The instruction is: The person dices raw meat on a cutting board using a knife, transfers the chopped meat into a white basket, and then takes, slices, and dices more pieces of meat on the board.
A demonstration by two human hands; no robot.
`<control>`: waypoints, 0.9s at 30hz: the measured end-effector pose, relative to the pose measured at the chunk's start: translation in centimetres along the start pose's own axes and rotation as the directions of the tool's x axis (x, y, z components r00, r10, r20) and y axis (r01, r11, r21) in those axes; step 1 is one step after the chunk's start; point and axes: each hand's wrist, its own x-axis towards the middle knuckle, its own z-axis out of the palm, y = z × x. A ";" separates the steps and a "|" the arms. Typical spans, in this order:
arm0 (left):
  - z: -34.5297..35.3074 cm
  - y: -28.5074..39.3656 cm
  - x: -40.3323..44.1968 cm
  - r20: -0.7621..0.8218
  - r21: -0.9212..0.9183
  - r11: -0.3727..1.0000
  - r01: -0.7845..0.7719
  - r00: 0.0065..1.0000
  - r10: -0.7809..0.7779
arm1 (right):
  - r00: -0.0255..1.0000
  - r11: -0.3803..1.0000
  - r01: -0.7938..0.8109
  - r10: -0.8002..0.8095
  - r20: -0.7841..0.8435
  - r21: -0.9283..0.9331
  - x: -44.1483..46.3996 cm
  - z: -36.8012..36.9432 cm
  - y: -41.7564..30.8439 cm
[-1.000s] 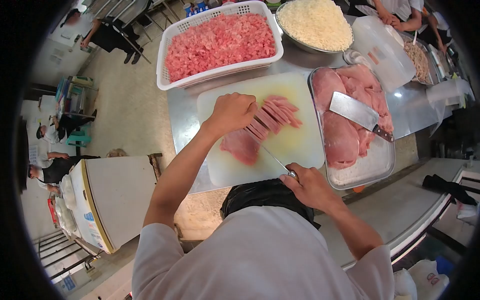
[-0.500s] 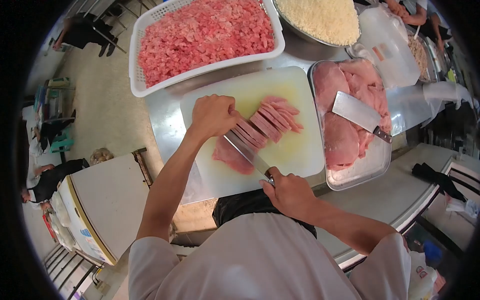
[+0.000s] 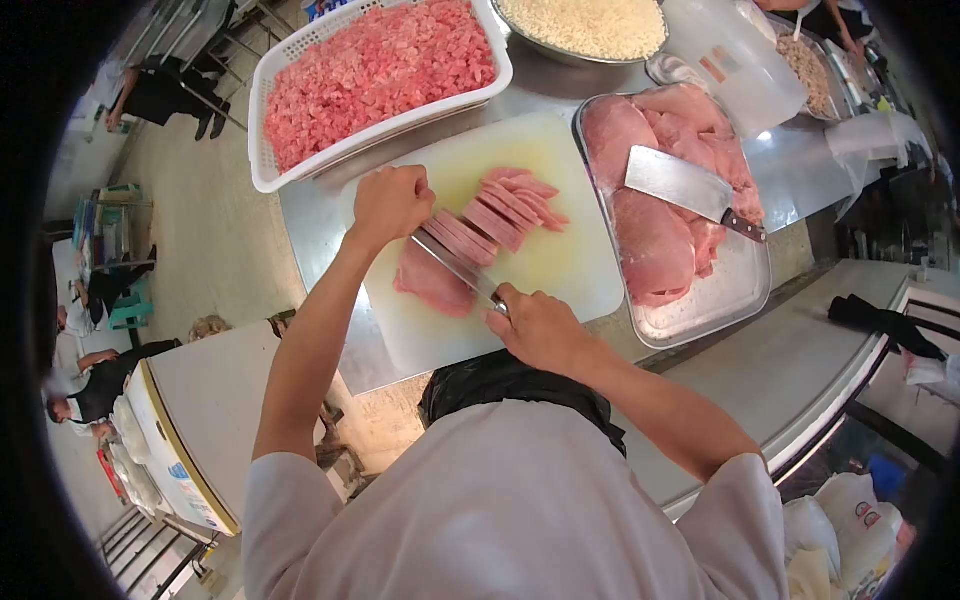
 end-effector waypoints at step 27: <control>-2.7 1.1 0.2 0.177 -0.030 1.000 0.001 0.984 0.004 | 0.971 0.970 -0.192 0.165 0.176 0.148 -1.8 -5.8 -6.4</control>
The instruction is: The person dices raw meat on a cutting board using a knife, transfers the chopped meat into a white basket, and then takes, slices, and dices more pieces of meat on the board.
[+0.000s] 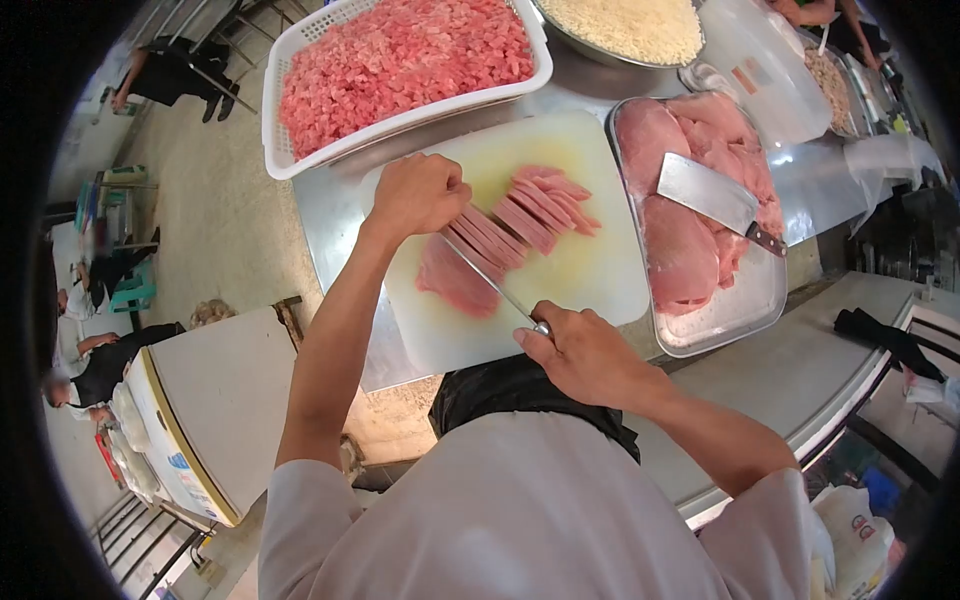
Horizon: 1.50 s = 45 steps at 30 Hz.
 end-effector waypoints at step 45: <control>9.5 -6.3 -3.7 -0.695 -0.021 0.973 0.232 0.696 -0.181 | 0.992 0.976 0.110 -0.096 -0.085 0.185 -6.1 1.1 17.8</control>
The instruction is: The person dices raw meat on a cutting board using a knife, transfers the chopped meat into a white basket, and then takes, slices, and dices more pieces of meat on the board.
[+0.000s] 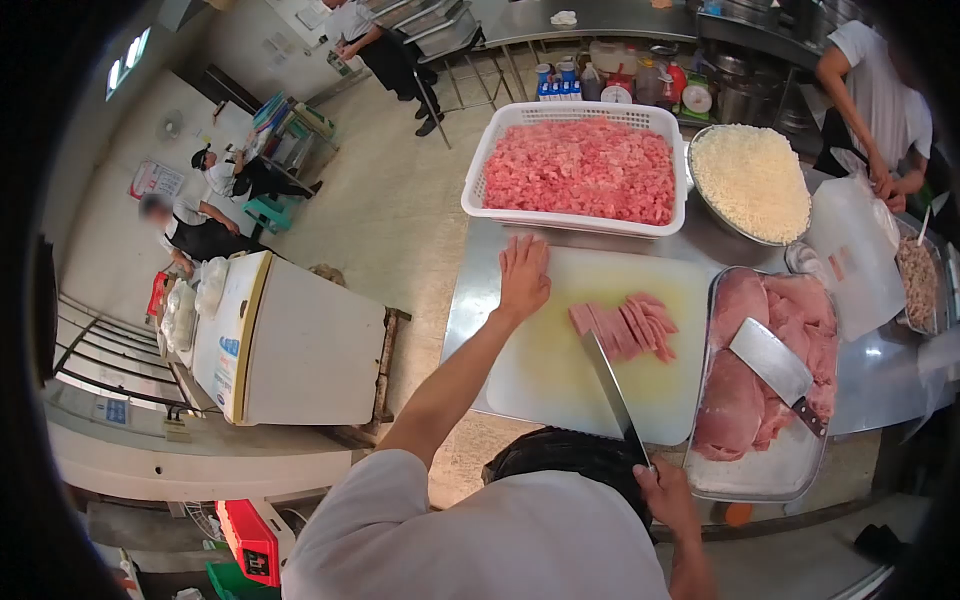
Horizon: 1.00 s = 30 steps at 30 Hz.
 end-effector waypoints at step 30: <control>1.3 15.6 -6.1 0.161 -0.131 0.959 0.252 0.960 -0.230 | 0.978 0.961 -0.018 0.074 -0.194 0.275 3.9 -3.8 1.4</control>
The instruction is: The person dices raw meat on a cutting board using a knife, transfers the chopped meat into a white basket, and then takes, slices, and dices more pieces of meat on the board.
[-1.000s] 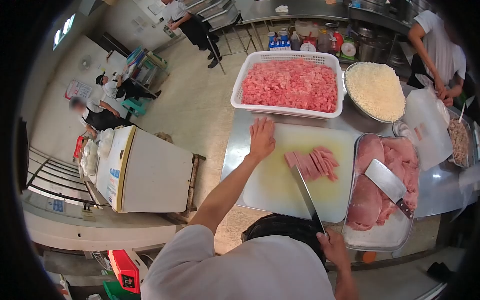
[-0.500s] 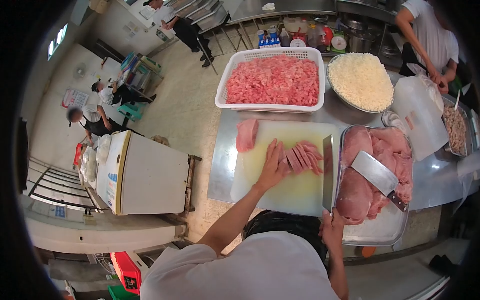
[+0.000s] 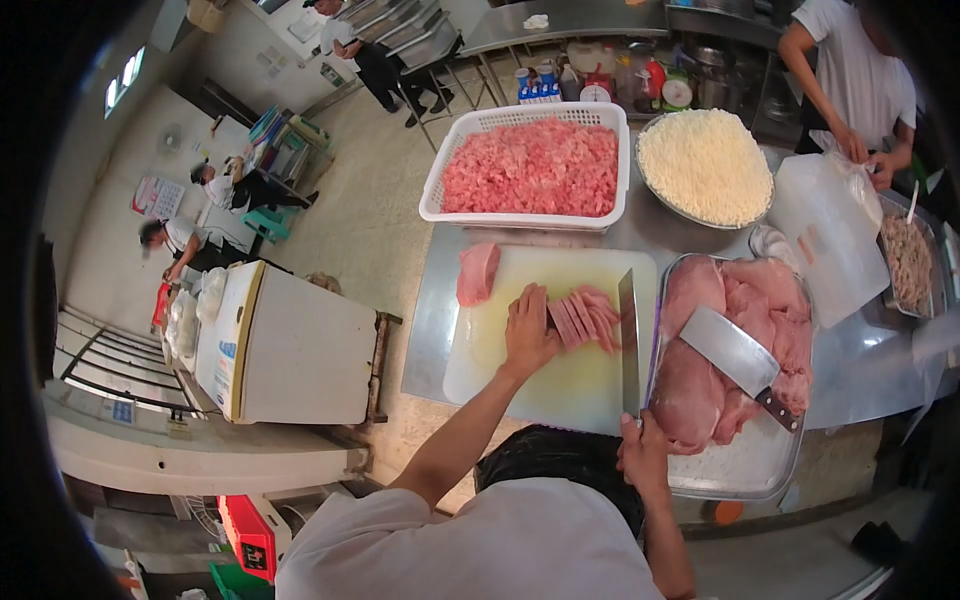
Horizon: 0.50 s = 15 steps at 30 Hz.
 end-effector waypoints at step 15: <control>-7.0 -9.2 -3.9 -0.034 0.079 0.992 -0.097 0.994 0.100 | 0.987 0.988 0.091 -0.106 -0.120 -0.125 0.3 2.6 -0.1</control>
